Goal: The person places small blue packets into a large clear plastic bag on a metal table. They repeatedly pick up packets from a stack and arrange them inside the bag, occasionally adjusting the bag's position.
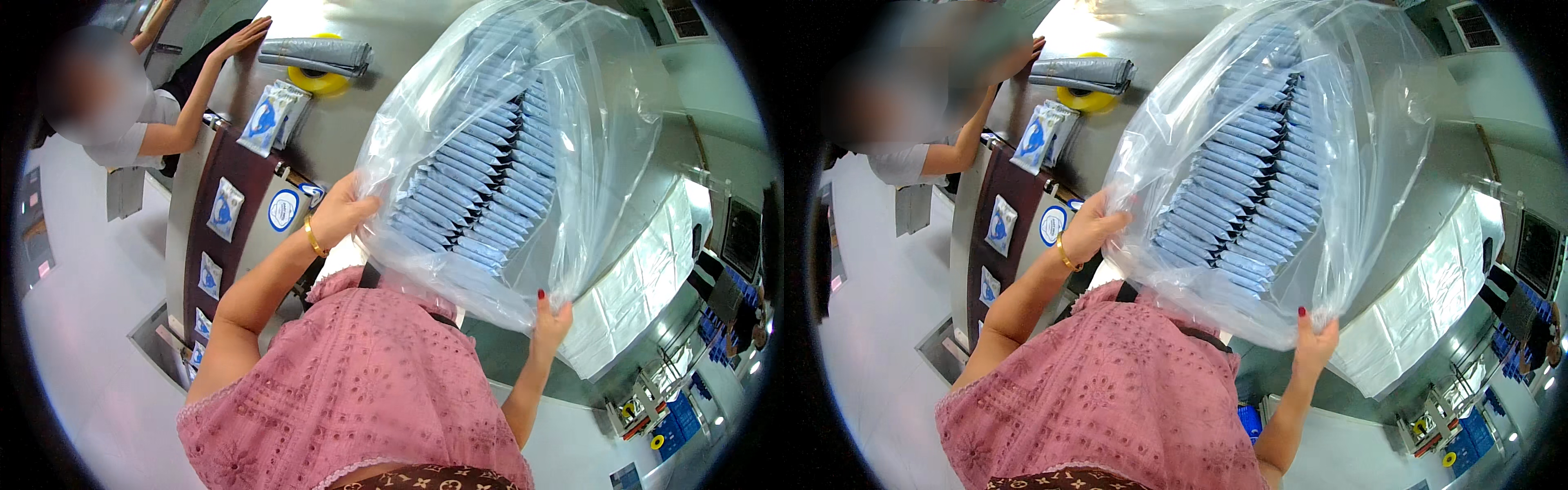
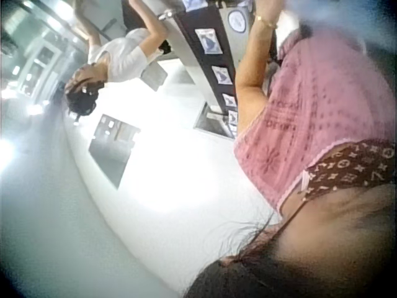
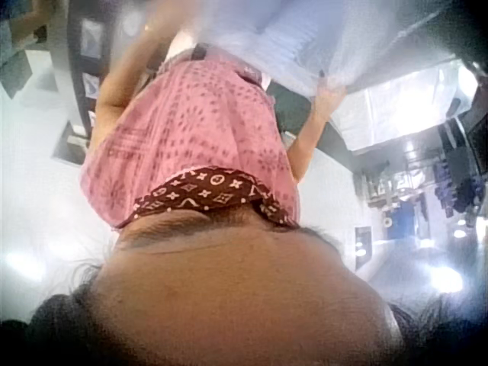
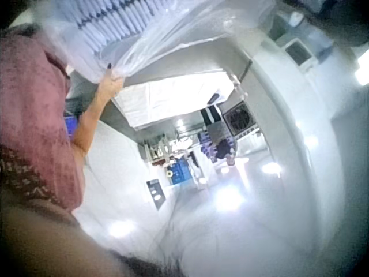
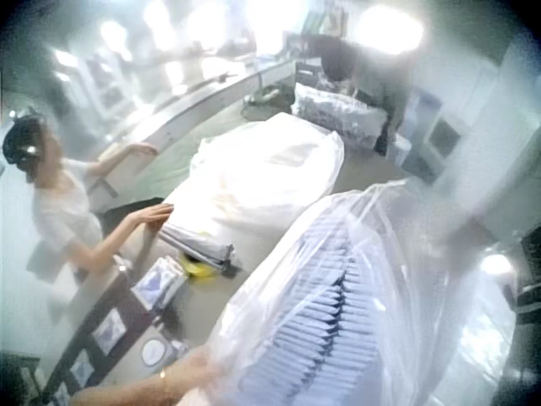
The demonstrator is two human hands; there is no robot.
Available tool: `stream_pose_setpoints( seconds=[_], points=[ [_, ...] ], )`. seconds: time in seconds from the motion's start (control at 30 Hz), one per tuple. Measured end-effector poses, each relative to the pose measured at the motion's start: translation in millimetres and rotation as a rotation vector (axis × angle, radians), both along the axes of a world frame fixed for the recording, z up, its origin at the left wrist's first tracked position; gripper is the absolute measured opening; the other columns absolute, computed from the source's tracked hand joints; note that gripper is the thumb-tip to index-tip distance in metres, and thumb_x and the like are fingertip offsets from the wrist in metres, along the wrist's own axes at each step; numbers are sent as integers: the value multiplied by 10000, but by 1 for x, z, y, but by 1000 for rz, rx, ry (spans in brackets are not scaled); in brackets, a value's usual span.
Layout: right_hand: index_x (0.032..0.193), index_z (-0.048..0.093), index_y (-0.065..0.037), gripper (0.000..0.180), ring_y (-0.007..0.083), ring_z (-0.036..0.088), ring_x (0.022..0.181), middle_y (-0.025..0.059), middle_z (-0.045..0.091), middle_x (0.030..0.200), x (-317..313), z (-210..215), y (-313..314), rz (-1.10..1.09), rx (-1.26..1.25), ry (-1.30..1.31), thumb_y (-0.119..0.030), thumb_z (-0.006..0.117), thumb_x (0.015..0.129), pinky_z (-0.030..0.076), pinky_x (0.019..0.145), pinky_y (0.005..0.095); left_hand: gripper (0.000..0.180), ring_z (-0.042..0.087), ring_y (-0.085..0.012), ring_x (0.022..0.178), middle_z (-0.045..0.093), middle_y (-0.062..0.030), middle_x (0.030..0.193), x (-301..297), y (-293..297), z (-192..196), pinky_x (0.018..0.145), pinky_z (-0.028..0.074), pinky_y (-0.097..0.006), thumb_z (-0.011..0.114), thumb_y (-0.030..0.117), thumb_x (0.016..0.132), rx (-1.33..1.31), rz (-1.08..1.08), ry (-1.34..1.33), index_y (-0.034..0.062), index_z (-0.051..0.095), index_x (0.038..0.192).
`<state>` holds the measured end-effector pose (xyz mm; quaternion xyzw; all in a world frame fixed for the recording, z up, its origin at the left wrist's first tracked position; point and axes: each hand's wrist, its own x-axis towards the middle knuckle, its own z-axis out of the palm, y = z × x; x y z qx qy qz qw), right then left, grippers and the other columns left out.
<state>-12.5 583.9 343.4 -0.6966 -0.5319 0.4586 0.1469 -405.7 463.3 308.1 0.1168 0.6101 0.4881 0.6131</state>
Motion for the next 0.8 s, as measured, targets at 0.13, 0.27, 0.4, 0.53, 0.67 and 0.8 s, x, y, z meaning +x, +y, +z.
stream_pose_setpoints(
  seconds=[0.13,0.27,0.4,0.53,0.67,0.8],
  points=[
    [1219,532,17,473,222,570,990,152,595,1085,29,-19,-18,237,41,-340,-153,745,831,437,887,353,508,604,-118,959,595,-40,1053,1,-40,-42,782,505,-258,606,257,953,-46,-122,-81,34,393,1357],
    [1323,461,22,588,289,540,1116,176,541,1244,-35,24,-12,217,519,-405,-163,734,836,412,955,385,542,489,-137,1130,544,-81,1236,-32,-70,-56,962,424,-305,526,277,1000,126,-142,216,37,306,1433],
    [1339,455,11,586,290,537,1131,162,537,1270,-87,36,3,369,781,-250,-153,719,842,412,962,387,319,590,-253,1059,623,-159,1095,-143,-111,-74,931,467,-352,618,170,901,0,-98,1043,2,562,1167],
    [1283,501,16,509,277,555,1093,153,572,1205,-127,19,3,533,620,-120,-151,710,850,423,944,375,306,606,-316,1032,629,-196,1067,-232,-152,-92,925,475,-381,671,182,849,-199,-86,1228,-4,620,1087],
    [1219,555,5,428,278,570,1049,144,590,1122,-135,-5,-11,605,553,-128,-137,707,844,448,905,361,500,602,-295,1081,620,-196,1163,-295,-132,-135,948,472,-371,720,282,813,-173,-193,1166,-30,591,1182],
    [1195,574,-11,389,280,583,989,143,589,1085,-132,0,-20,608,589,-131,-122,699,844,466,875,365,627,633,-265,1015,644,-186,1122,-322,-73,-177,913,499,-382,789,345,702,-295,-280,506,-41,613,1164]
  ],
)
